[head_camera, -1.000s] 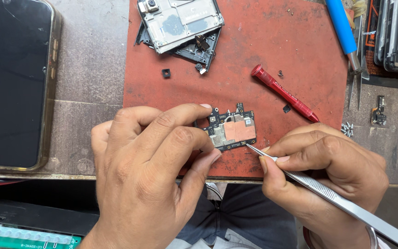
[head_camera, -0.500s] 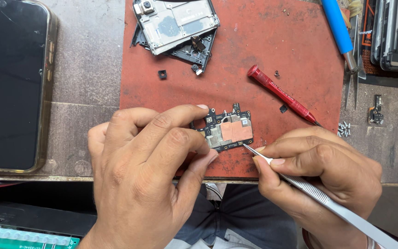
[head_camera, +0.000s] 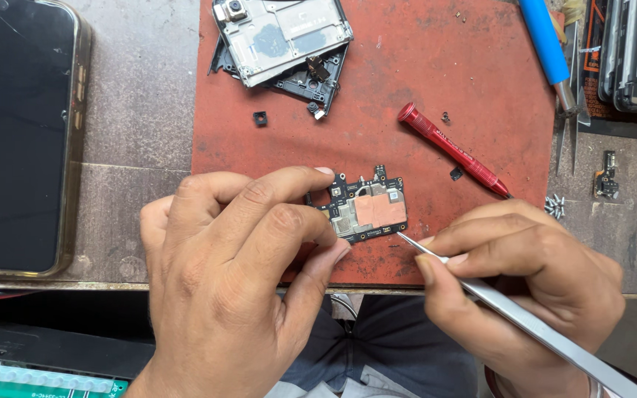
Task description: The person works on a disassembled smartphone logic board at a repair bench, holding the board steady while using tweezers to probe and reposition small components. They apply paste from a syringe onto the board, then use a hot air gun to heat the board while continuing to work on it with tweezers.
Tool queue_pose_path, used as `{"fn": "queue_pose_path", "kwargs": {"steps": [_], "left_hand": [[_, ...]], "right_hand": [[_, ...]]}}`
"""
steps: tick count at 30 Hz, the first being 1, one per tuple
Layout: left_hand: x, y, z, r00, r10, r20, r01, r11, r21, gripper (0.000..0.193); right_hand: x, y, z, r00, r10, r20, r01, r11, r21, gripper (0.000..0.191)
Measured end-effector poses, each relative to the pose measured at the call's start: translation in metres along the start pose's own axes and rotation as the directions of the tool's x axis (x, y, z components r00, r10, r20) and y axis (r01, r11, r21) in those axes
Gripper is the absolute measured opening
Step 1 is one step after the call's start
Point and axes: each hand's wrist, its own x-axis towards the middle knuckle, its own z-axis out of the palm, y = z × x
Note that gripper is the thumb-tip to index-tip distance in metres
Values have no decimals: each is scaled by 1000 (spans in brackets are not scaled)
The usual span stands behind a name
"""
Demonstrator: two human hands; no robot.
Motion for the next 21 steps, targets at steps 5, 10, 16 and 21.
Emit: {"fn": "queue_pose_path", "kwargs": {"steps": [5,10,16,21], "left_hand": [[0,-1,0,1000,-1,1,1,1000,-2,20],[0,-1,0,1000,4,-1,-4,1000,-1,20],[0,-1,0,1000,6,-3,-6,1000,0,20],[0,-1,0,1000,3,-4,-3,1000,-1,20]], "right_hand": [[-3,0,-6,998,68,2,-68,997,21,24],[-3,-1,-8,999,25,25,-24,998,-53,29],[-5,-1,-6,994,99,-53,-97,995,34,22],[-9,-2,-5,973,206,-102,-195,975,103,23]]}}
